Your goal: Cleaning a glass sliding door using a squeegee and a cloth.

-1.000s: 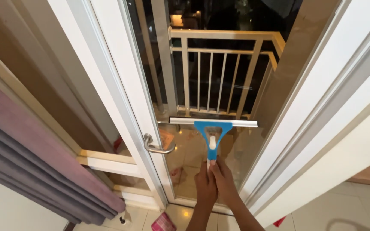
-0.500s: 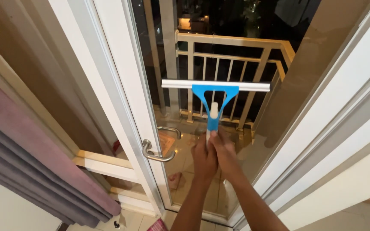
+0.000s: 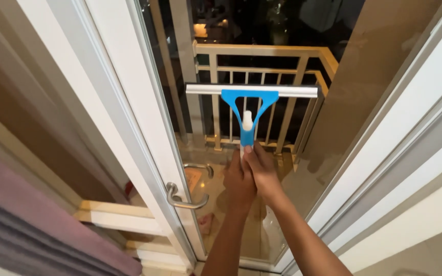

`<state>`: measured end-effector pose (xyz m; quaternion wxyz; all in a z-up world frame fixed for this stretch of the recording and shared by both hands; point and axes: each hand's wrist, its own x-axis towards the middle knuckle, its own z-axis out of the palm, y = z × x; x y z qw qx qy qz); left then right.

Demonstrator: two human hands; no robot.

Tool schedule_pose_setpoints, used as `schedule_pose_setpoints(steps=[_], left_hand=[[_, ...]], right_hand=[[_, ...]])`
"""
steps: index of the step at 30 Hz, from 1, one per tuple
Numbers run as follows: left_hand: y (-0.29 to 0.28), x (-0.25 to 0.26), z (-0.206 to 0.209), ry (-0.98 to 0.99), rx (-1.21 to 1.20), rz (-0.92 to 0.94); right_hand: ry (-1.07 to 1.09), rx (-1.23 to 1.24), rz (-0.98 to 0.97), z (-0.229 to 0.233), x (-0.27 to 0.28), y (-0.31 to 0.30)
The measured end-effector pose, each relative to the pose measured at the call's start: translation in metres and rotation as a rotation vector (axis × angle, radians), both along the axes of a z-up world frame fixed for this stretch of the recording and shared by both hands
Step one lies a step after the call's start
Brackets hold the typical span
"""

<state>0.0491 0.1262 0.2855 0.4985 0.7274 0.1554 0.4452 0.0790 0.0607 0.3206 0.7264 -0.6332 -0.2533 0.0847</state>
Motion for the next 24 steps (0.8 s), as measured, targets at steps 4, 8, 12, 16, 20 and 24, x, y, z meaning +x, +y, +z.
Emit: schedule_pose_setpoints(steps=[4,8,12,16,20,24], left_hand=[[0.013,0.011,-0.023,-0.215,0.043,-0.160],[0.017,0.005,-0.025,-0.225,0.124,-0.149],[0.021,-0.004,-0.023,-0.190,-0.056,-0.245],[0.023,-0.004,-0.041,-0.141,-0.119,-0.313],[0.025,-0.014,-0.031,-0.175,-0.104,-0.324],[0.028,-0.019,-0.027,-0.233,-0.046,-0.327]], right_hand=[[0.035,0.032,-0.027,-0.022,0.006,0.007],[0.037,0.042,-0.009,-0.025,-0.001,0.011],[0.022,0.033,0.003,-0.030,-0.011,0.015],[0.045,0.002,-0.022,-0.028,-0.020,0.017],[0.079,0.032,-0.058,-0.044,-0.019,0.019],[0.125,0.052,-0.073,-0.038,-0.027,0.022]])
